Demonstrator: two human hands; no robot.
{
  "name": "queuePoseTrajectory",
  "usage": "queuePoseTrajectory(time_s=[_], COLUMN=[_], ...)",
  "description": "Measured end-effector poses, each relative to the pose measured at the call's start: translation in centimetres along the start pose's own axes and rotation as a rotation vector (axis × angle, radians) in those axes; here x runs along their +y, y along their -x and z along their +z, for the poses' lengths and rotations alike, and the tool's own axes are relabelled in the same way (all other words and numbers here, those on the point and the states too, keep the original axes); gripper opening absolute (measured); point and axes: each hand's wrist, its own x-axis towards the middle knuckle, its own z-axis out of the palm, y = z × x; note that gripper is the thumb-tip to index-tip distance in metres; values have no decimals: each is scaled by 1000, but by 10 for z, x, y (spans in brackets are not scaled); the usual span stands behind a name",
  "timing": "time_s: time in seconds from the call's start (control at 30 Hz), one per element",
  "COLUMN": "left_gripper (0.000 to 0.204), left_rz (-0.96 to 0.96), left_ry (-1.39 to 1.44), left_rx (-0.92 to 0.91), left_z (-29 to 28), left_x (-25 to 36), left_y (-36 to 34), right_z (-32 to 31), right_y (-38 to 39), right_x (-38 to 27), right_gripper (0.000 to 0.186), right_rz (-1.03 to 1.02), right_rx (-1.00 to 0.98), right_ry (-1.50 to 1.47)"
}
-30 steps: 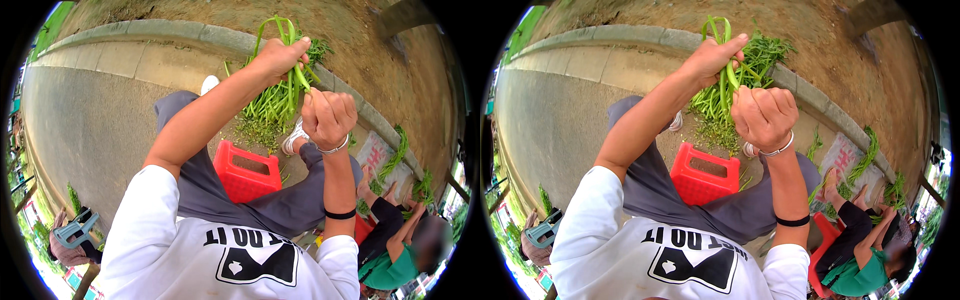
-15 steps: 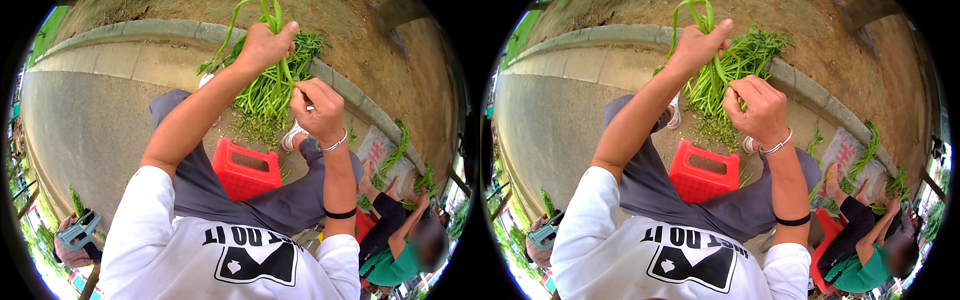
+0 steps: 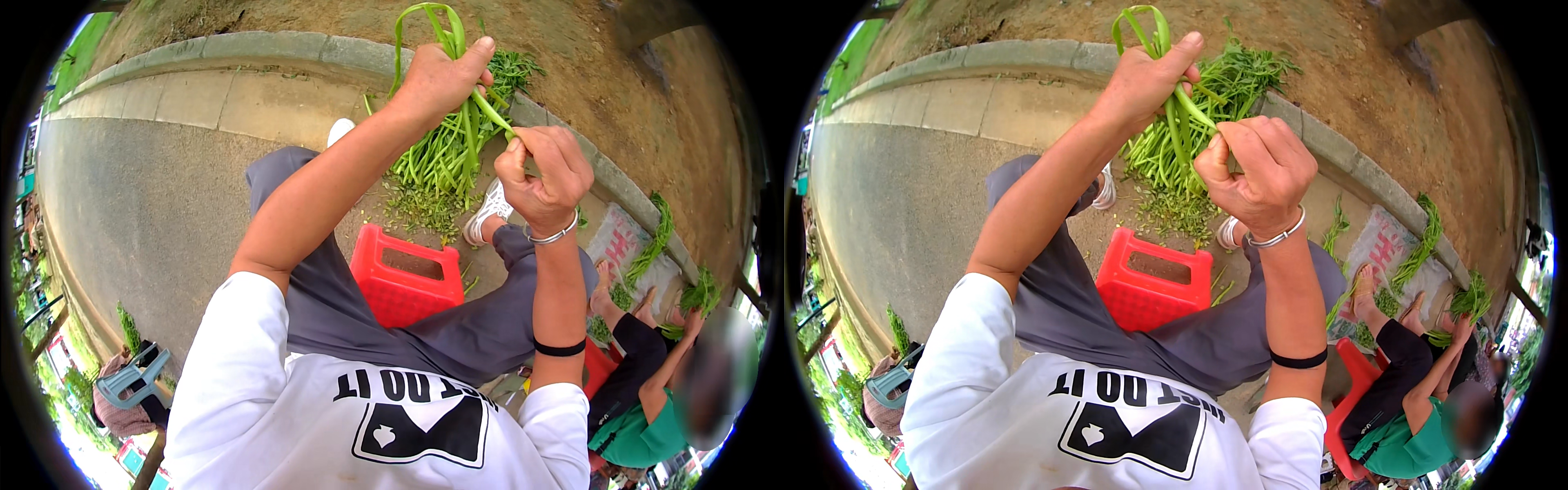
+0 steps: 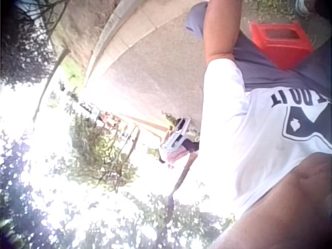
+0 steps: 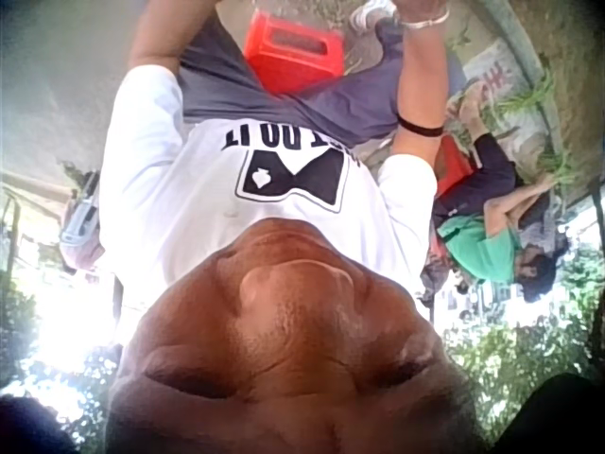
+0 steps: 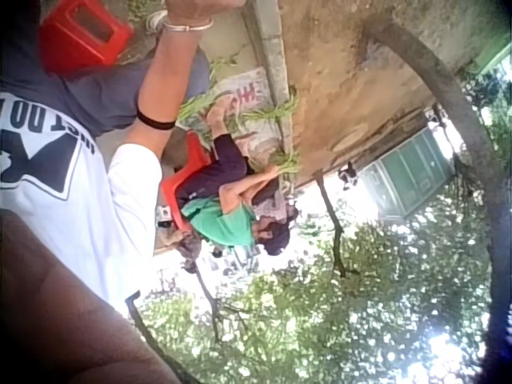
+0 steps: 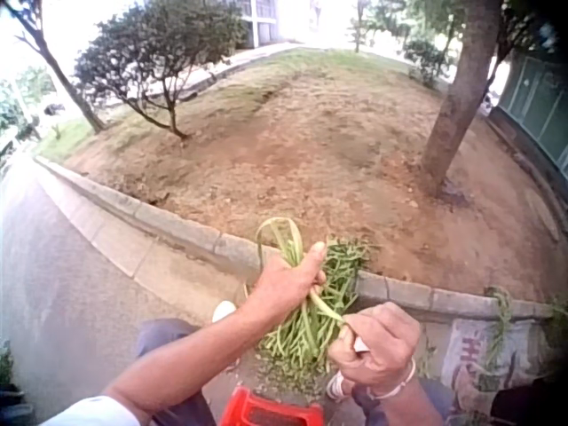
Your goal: The person cleans and prepares green leafy vegetables by hand while seated outdoors. They pick through the stalks, remove unwanted parts, and pile the cleaned stems on the ground.
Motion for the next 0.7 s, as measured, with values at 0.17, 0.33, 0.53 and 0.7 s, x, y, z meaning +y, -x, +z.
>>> queuePoseTrajectory(time_s=[0.17, 0.33, 0.53, 0.7], left_gripper=[44, 44, 45, 43], left_rz=[-15, -35, 9, -37], left_ry=[22, 24, 47, 65], left_rx=[5, 75, 91, 100], left_z=[0, -8, -16, -16], left_x=[4, 9, 11, -3], left_y=[1, -3, -7, -20], right_z=[-1, -9, -21, -32], right_y=[1, -2, 3, -2], right_x=[1, 2, -1, 2], right_gripper=[20, 19, 13, 7], right_rz=[1, 70, 372, 608], right_rx=[50, 78, 1, -540], right_ry=[2, -2, -367, -896])
